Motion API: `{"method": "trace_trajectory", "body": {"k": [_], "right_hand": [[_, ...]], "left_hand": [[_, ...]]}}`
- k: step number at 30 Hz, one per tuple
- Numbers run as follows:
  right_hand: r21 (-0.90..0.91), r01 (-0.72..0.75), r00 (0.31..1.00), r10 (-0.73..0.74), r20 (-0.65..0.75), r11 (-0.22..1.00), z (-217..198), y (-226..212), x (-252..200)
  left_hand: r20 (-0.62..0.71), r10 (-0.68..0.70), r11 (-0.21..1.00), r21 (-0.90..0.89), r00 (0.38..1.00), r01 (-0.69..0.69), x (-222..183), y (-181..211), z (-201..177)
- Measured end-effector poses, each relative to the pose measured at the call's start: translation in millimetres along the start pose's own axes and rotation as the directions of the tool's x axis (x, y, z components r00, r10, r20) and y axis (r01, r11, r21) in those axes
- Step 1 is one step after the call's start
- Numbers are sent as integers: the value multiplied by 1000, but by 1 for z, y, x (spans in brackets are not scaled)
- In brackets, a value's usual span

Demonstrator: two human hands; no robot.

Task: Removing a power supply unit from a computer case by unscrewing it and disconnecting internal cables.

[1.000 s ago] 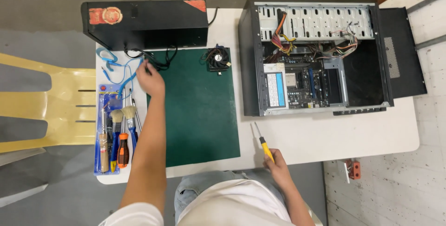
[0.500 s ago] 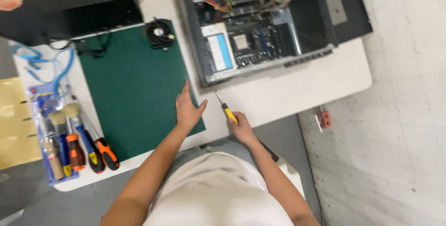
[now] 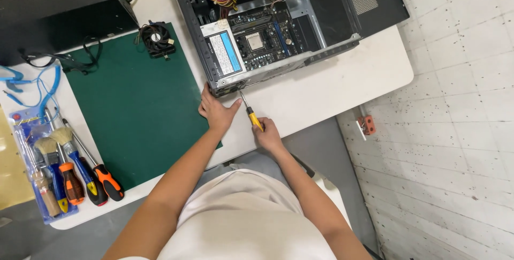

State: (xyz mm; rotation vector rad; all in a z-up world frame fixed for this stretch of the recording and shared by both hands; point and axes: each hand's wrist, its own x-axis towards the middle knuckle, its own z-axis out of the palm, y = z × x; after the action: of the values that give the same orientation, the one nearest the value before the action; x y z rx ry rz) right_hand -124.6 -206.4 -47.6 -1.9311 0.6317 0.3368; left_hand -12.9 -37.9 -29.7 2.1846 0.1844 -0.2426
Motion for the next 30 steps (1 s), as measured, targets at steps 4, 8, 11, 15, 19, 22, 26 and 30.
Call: {"method": "trace_trajectory", "body": {"k": [4,8,11,15,19,22,26,30], "right_hand": [[21,-2,1000,2,-5,1000,-1,8,10],[22,4,1000,-5,24,1000,-3,7,14],[44,-4,999,2,38,999,-2,6,13],[65,0,999,-3,42,998,-4,11,17],[120,-16,1000,14,24,993,-7,-2,7],[124,-27,999,23,34,992,-8,-5,7],[138,-24,999,19,35,990,-6,-4,8],[135,-32,998,24,59,990,-5,-6,5]], "left_hand": [[-15,13,1000,11,1000,-13,2,-1,2],[-27,7,1000,-1,1000,-7,5,-5,3],[-44,-1,1000,-17,999,0,6,-7,4],[-54,-2,999,-37,999,0,10,-10,5],[-60,-16,1000,-22,998,15,15,-18,10],[-60,-13,999,-31,998,11,16,-18,8],[-54,-3,999,-34,999,1,17,-18,7],[-39,-4,1000,-11,999,3,16,-20,6]]}}
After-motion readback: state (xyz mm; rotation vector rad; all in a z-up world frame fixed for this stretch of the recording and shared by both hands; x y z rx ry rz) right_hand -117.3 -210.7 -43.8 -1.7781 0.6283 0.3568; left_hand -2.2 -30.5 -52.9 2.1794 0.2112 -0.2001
